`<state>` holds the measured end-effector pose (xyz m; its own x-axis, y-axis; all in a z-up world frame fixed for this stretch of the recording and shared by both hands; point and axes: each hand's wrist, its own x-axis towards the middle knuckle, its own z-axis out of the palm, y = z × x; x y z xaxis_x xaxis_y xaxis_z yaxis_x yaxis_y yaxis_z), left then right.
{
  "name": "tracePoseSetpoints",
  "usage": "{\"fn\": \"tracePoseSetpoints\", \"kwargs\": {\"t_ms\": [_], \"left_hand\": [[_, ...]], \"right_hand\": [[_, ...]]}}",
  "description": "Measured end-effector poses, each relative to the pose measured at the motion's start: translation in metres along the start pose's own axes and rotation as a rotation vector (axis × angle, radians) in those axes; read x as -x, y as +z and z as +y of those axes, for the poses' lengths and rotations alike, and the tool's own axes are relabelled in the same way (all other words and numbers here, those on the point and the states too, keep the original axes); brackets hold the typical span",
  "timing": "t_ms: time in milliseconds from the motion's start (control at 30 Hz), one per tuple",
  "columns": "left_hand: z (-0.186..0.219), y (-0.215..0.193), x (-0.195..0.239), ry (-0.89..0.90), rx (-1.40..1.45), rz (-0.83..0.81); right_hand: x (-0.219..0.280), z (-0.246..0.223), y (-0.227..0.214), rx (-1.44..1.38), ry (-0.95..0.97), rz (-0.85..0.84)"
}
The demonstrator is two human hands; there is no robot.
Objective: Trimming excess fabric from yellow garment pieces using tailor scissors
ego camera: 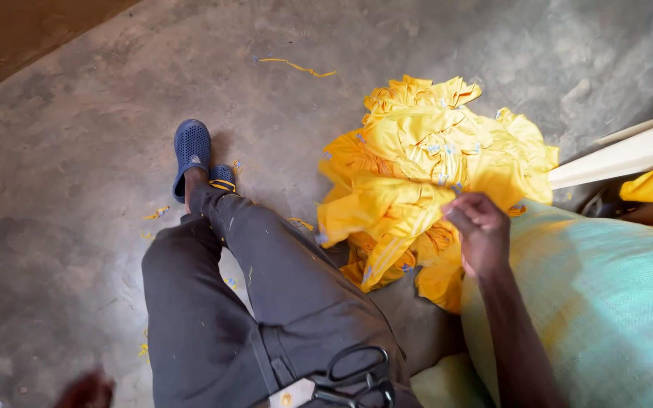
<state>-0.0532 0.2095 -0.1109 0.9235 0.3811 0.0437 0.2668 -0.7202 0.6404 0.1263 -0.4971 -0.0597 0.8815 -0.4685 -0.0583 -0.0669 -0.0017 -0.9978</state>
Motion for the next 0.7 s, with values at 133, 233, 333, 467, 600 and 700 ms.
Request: {"fn": "tracePoseSetpoints", "kwargs": {"t_ms": [133, 233, 333, 467, 600, 700], "left_hand": [[0.202, 0.016, -0.020, 0.092, 0.141, 0.006], [0.336, 0.030, -0.029, 0.285, 0.367, -0.129], [0.374, 0.097, -0.030, 0.593, 0.457, -0.343], [0.356, 0.233, -0.033, 0.845, 0.271, -0.693], [0.371, 0.211, -0.021, 0.328, 0.885, -0.854], [0.378, 0.171, -0.036, 0.188, 1.163, -0.625]], "right_hand": [[0.017, -0.088, 0.034, -0.279, -0.102, -0.144], [0.029, -0.142, 0.078, -0.355, -0.197, -0.297], [0.055, -0.188, 0.122, -0.418, -0.281, -0.436], [0.088, -0.249, 0.149, -0.444, -0.435, -0.523], [0.082, -0.271, 0.156, -0.273, -0.513, -0.457], [0.075, -0.243, 0.152, 0.052, -0.811, -0.539]]}}
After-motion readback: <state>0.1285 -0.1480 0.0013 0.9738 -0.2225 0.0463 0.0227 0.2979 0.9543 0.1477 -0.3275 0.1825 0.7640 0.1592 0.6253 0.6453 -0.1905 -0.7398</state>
